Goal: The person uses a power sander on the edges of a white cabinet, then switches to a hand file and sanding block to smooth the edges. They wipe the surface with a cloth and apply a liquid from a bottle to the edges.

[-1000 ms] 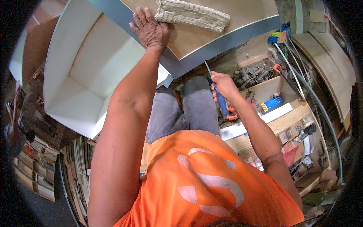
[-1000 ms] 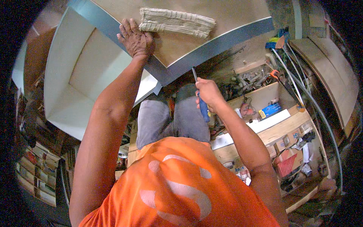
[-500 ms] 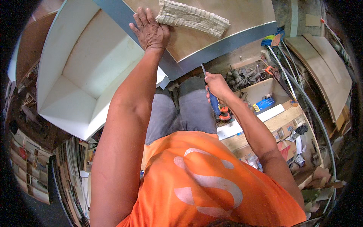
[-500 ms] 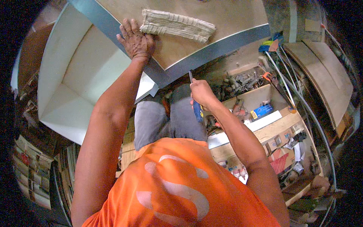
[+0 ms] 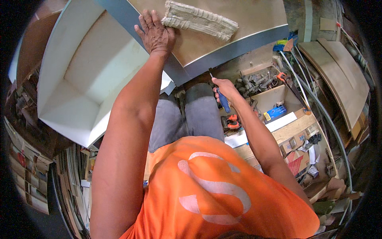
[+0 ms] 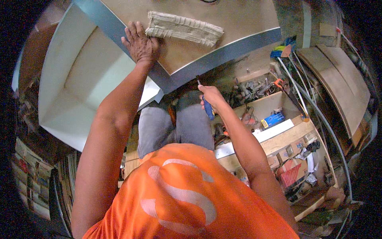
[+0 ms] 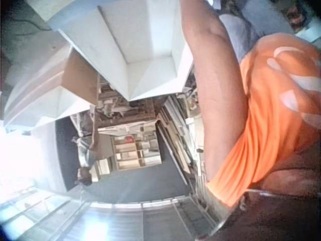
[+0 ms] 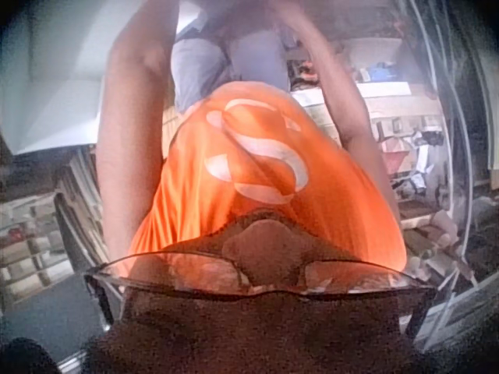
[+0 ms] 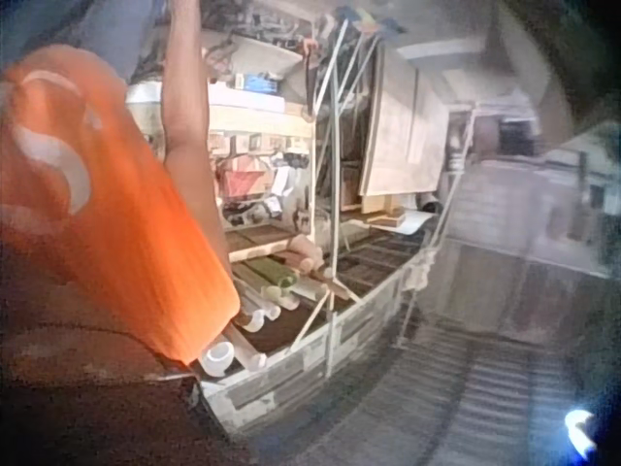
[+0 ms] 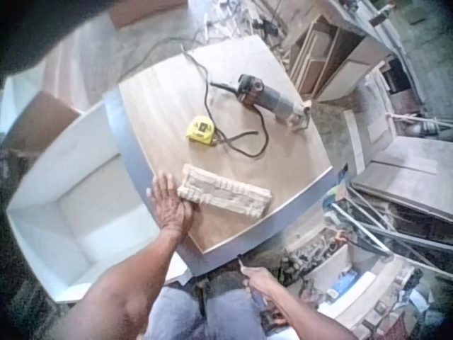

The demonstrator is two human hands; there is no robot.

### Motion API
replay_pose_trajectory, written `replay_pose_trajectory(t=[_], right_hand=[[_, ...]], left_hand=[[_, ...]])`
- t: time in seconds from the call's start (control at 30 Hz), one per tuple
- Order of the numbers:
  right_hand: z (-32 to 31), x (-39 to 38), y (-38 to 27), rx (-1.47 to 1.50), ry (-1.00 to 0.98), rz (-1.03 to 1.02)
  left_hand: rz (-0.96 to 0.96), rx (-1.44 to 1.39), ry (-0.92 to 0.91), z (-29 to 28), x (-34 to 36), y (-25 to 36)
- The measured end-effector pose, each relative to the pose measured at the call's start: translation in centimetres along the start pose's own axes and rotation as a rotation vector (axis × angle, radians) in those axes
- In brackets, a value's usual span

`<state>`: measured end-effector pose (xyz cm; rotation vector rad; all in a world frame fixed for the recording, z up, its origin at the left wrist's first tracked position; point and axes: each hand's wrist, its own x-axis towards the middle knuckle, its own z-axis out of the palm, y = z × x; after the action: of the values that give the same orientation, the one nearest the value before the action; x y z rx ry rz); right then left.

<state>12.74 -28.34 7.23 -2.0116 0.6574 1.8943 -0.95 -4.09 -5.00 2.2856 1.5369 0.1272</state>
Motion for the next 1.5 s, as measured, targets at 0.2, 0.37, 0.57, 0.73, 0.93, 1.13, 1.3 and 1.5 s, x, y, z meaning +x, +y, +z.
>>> replay_pose_trajectory(t=[0.2,0.37,0.57,0.73,0.93,1.13,1.3,1.5], right_hand=[[-0.6,-2.0,0.0,-0.022,-0.069,-0.091],[-0.3,-3.0,-2.0,-0.059,-0.022,-0.092],[-1.7,-1.3,-3.0,0.177,-0.131,0.029],[-0.8,0.1,-3.2,0.251,-0.137,0.047],[-1.5,0.8,-3.2,0.237,-0.163,0.003],[0.5,3.2,-1.2,0.139,0.036,-0.138],[-0.8,1.2,-2.2,0.119,-0.053,-0.085],[-0.1,1.8,-1.8,0.174,-0.074,-0.075]], left_hand=[[0.02,-0.022,0.023,-0.1,0.0,0.0],[0.033,-0.015,0.039,0.7,0.1,-0.3],[0.012,-0.009,0.061,0.6,0.0,-0.1],[0.024,0.007,0.073,0.6,0.1,-0.1],[0.028,-0.007,0.088,0.9,0.1,-0.3],[0.013,-0.007,0.055,0.3,-0.3,0.1],[0.024,0.03,0.053,0.4,0.1,-0.1],[0.039,0.037,0.104,1.3,0.2,-0.3]])
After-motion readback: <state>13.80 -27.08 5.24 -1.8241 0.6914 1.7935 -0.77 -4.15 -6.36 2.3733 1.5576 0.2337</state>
